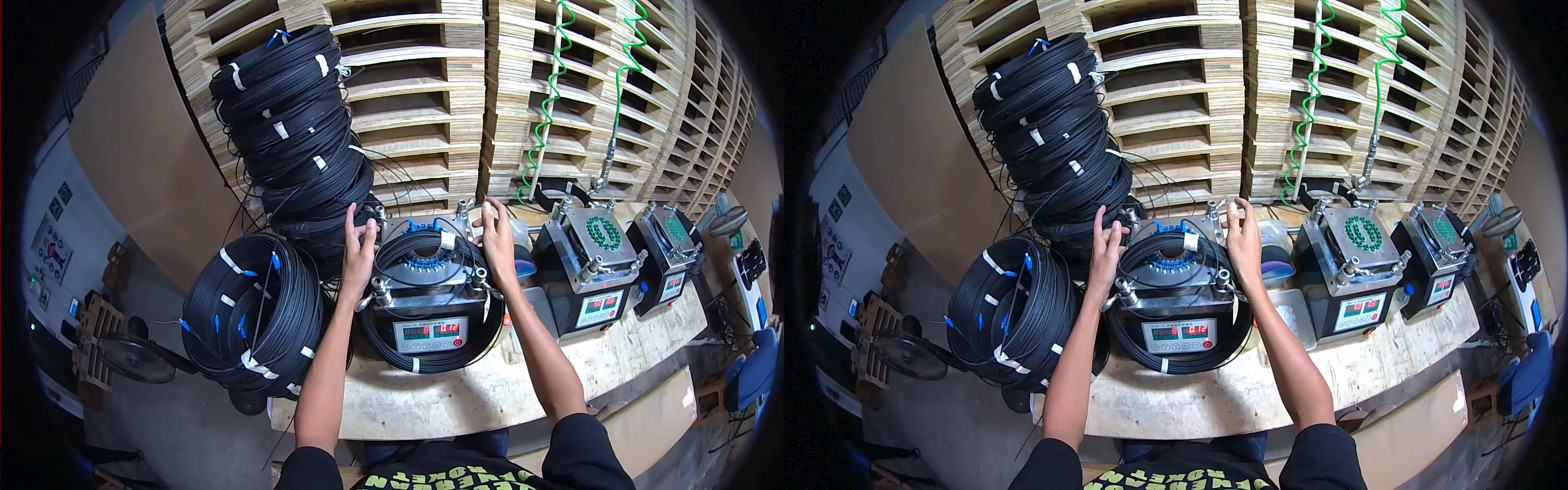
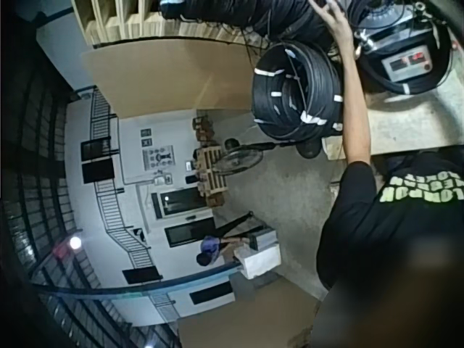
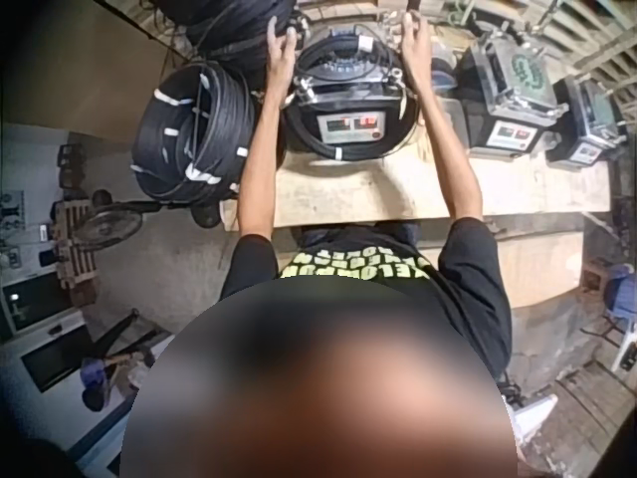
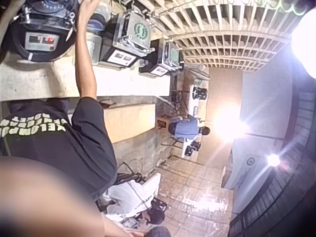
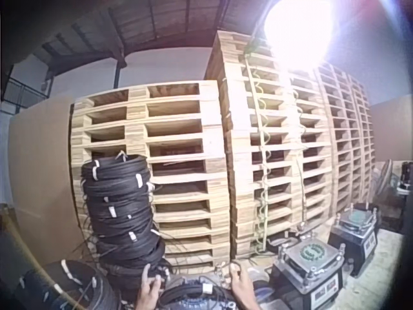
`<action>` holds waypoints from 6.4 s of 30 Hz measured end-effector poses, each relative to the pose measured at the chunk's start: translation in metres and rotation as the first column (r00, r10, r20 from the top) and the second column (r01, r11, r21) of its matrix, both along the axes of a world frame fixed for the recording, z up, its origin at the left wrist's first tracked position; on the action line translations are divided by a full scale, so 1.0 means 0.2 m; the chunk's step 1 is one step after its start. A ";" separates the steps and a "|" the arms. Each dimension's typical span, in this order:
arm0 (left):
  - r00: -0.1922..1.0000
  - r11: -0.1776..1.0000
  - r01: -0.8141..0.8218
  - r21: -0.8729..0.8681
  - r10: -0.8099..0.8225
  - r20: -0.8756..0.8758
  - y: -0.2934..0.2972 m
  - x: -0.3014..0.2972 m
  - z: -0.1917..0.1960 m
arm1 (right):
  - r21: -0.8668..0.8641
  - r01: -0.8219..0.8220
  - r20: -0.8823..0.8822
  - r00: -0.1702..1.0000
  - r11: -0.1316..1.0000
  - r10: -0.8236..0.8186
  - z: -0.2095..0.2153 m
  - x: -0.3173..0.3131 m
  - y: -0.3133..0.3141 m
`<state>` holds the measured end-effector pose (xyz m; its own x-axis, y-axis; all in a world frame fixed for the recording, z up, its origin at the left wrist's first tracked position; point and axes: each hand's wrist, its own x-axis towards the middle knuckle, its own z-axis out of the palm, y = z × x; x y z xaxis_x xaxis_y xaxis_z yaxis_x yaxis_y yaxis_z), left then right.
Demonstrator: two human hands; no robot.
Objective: Load fiber optic cable connectors into a polishing disk and operate the polishing machine.
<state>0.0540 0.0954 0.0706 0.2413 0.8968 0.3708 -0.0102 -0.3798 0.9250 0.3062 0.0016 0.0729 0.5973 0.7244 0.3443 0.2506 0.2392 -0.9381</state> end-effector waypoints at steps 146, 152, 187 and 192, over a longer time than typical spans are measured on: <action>0.999 0.993 -0.043 -0.108 0.044 0.008 -0.02 -0.01 0.00 | -0.020 -0.142 -0.147 0.980 0.990 0.137 0.02 -0.02 -0.04; 0.999 0.995 0.011 -0.103 -0.015 -0.031 -0.02 0.00 0.02 | 0.004 -0.058 -0.067 0.996 0.998 0.058 -0.02 0.02 -0.02; 0.999 0.992 -0.037 -0.122 0.036 -0.011 -0.03 -0.01 0.01 | -0.046 -0.155 -0.063 0.986 0.987 0.152 0.00 0.00 -0.02; 1.000 0.994 0.014 -0.108 -0.014 0.003 -0.01 0.00 0.00 | -0.017 -0.099 -0.065 0.993 0.995 0.098 -0.03 0.01 0.00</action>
<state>0.0536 0.0938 0.0710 0.2529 0.9284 0.2723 -0.0171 -0.2771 0.9607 0.3090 0.0006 0.0676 0.5430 0.7874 0.2918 0.1656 0.2403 -0.9565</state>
